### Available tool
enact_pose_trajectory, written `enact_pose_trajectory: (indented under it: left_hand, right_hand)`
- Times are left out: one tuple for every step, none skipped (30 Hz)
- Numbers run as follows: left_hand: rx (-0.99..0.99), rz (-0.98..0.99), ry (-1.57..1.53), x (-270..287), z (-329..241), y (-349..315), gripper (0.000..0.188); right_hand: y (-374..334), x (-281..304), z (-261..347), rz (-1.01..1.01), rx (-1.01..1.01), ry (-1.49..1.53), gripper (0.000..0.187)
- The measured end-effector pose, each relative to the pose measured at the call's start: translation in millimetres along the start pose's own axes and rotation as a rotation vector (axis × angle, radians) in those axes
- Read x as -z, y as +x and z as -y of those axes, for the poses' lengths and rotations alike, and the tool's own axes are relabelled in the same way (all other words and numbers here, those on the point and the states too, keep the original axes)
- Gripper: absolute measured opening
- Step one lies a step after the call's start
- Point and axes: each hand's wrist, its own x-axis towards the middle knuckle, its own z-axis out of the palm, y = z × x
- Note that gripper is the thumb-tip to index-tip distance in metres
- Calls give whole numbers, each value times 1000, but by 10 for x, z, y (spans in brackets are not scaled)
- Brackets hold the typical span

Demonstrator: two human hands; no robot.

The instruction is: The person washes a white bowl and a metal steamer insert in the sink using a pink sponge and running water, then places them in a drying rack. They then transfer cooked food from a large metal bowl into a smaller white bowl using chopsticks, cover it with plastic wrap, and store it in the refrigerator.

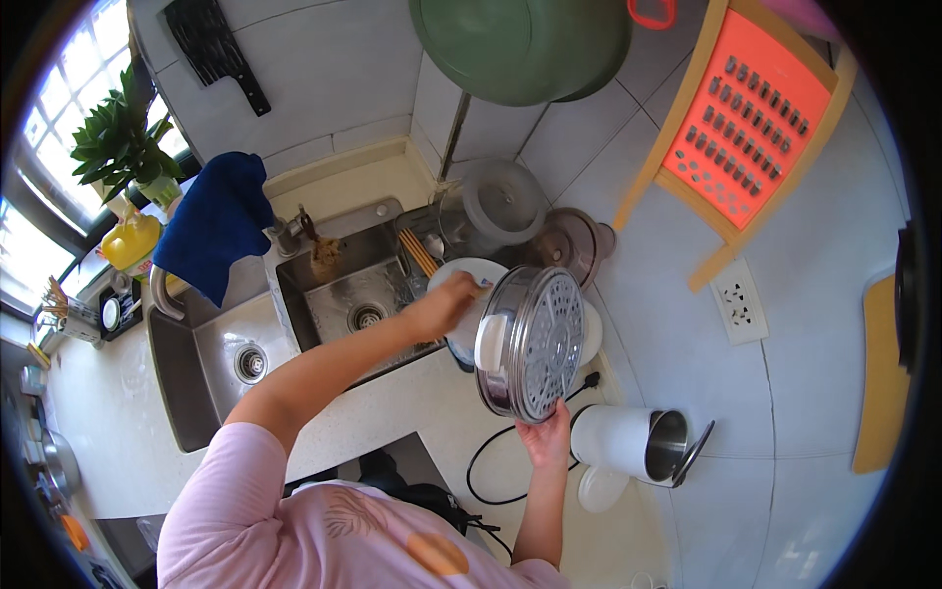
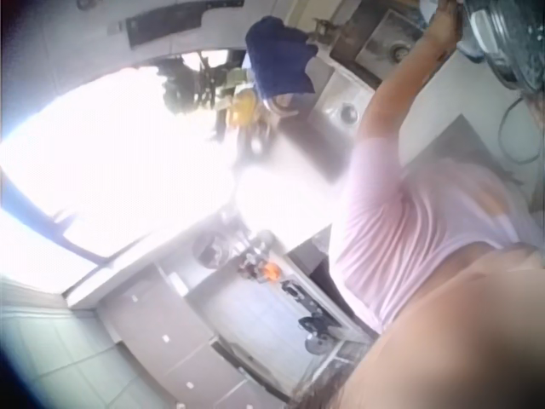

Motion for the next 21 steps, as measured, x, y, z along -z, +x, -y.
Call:
enact_pose_trajectory:
  left_hand:
    - [126, -102, 101, 57, 132, -36, 13]
    - [249, -203, 204, 139, 321, -92, 9]
    - [558, -291, 45, 229, 494, -97, 5]
    - [865, -376, -122, 326, 676, -86, 3]
    - [1078, -392, -378, 466, 889, -75, 3]
    - [1280, -403, -644, 569, 1073, -81, 4]
    - [1305, -442, -719, 600, 1246, -124, 5]
    - [1331, -466, -799, 602, 1326, -77, 6]
    - [1356, -490, -880, 592, 1404, -22, 7]
    - [1362, -570, -971, 526, 1465, 37, 10]
    - [1402, -584, -928, 445, 1514, 75, 9]
    - [1442, -598, -884, 372, 1562, 112, 7]
    - [1480, -612, -839, 313, 1611, 147, 6]
    - [1488, -645, -794, 239, 1753, 115, 4]
    - [1426, -589, -764, 225, 1865, 80, 3]
    - [1364, -537, -733, 239, 1979, 39, 4]
    - [1307, -478, -704, 215, 2048, 18, 5]
    - [1335, -446, -503, 173, 1940, 118, 7]
    - [1351, -412, -301, 134, 1828, 217, 9]
    - [1352, -391, -94, 167, 1728, 283, 11]
    - [1284, -333, 20, 165, 1775, 255, 15]
  right_hand:
    - [-4, -18, -5, -17, 5, 2, 42]
    - [3, -40, -12, -32, 11, 8, 42]
    - [8, -61, -16, -23, 8, 3, 43]
    - [8, -79, -15, -16, 6, -3, 43]
    - [20, -80, -12, -5, 3, -11, 43]
    - [68, 21, -9, 74, -22, -1, 45]
    - [85, -10, -19, 66, -17, -5, 45]
    - [69, -70, -37, 48, -3, -4, 46]
    - [56, -117, -41, 31, 11, -3, 47]
    - [51, -130, -33, 57, 16, 15, 47]
    - [41, -127, -33, 54, 16, 11, 48]
    - [36, -124, -34, 51, 17, 7, 48]
    - [35, -119, -32, 48, 17, 4, 48]
    - [27, -120, -29, 19, 6, -5, 48]
    - [22, -145, -16, 21, 5, -16, 46]
    - [15, -177, -5, 23, 3, -28, 45]
    - [7, -182, 3, 18, 2, -39, 44]
    - [-3, -160, 5, -13, 26, -31, 42]
    - [-1, -150, 7, -44, 47, -25, 40]
    - [8, -178, 10, -61, 63, -23, 39]
    - [15, -210, 16, -83, 85, -108, 38]
